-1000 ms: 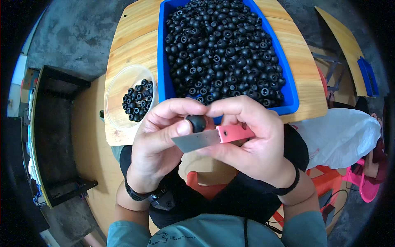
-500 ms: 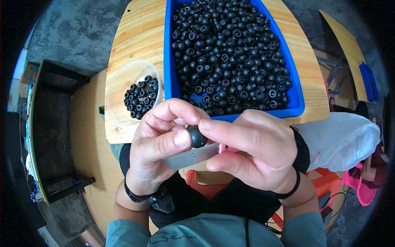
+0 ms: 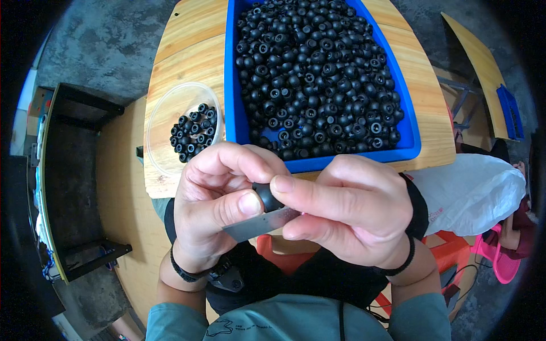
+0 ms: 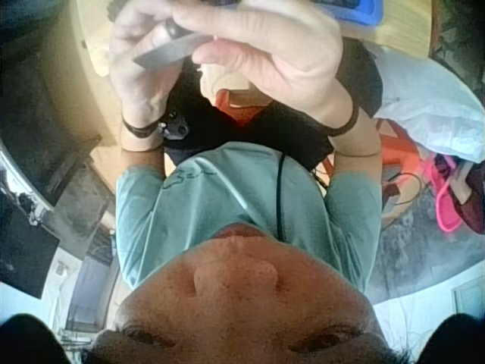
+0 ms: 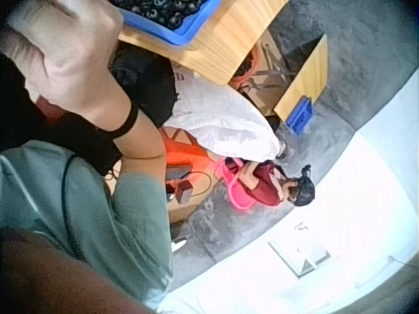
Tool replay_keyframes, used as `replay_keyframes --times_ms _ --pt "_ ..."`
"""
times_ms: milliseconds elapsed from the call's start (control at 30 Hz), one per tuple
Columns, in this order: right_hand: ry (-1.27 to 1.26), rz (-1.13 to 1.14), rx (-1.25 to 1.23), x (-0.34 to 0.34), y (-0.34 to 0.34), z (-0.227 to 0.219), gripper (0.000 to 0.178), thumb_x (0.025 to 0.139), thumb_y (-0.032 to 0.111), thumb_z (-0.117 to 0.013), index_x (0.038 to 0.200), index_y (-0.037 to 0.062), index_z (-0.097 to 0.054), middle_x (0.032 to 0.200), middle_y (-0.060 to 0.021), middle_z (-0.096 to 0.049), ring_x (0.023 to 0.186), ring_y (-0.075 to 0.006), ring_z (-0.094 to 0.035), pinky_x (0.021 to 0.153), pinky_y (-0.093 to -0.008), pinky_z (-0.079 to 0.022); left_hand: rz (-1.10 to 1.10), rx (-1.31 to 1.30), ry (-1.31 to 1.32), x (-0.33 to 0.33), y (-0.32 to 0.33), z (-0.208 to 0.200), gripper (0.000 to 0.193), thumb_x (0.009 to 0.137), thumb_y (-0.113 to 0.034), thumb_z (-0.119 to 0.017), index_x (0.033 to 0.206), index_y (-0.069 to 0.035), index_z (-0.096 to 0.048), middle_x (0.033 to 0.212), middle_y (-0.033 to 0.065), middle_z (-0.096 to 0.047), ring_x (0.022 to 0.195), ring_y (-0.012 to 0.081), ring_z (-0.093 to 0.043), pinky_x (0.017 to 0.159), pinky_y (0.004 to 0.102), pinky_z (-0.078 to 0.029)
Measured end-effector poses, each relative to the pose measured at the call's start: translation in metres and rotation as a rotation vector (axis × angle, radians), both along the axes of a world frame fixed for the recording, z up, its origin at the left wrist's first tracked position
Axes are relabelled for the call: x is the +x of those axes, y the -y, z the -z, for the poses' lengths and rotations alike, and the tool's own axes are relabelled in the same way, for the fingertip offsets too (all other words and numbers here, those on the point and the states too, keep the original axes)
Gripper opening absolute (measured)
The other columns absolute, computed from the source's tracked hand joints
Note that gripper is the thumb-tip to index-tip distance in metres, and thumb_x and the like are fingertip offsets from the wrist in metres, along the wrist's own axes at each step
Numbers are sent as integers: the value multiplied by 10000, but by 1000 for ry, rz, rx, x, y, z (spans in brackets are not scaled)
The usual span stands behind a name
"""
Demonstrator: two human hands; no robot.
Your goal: Sorting and cleaning small black plastic components using a small blade.
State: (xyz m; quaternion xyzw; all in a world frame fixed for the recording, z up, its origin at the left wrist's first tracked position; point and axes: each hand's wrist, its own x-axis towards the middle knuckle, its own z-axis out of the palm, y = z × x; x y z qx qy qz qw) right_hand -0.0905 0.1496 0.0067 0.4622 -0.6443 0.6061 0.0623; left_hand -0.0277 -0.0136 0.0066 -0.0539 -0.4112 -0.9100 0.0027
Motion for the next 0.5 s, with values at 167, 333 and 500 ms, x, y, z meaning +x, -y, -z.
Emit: replay_keyframes --times_ms 167,333,500 --pt "-2 8 -42 2 3 4 318 692 162 -724 971 28 -649 618 -18 -553 488 -97 -498 423 -199 -374 -25 -45 -51 0 1 2 175 752 -33 -617 909 11 -554 904 169 -567 838 203 -576 741 293 -487" --pt "10 29 -32 5 3 3 318 691 159 -725 972 31 -649 612 -22 -545 479 -98 -485 420 -198 -367 -39 -43 -45 1 0 4 176 750 -37 -622 907 10 -556 913 168 -569 848 203 -575 760 302 -485" --pt "18 46 -54 2 3 1 311 709 166 -712 979 28 -645 598 -37 -536 476 -110 -479 430 -205 -371 -70 -80 -69 3 -3 9 199 757 -50 -625 929 11 -546 926 164 -572 863 195 -571 782 313 -480"
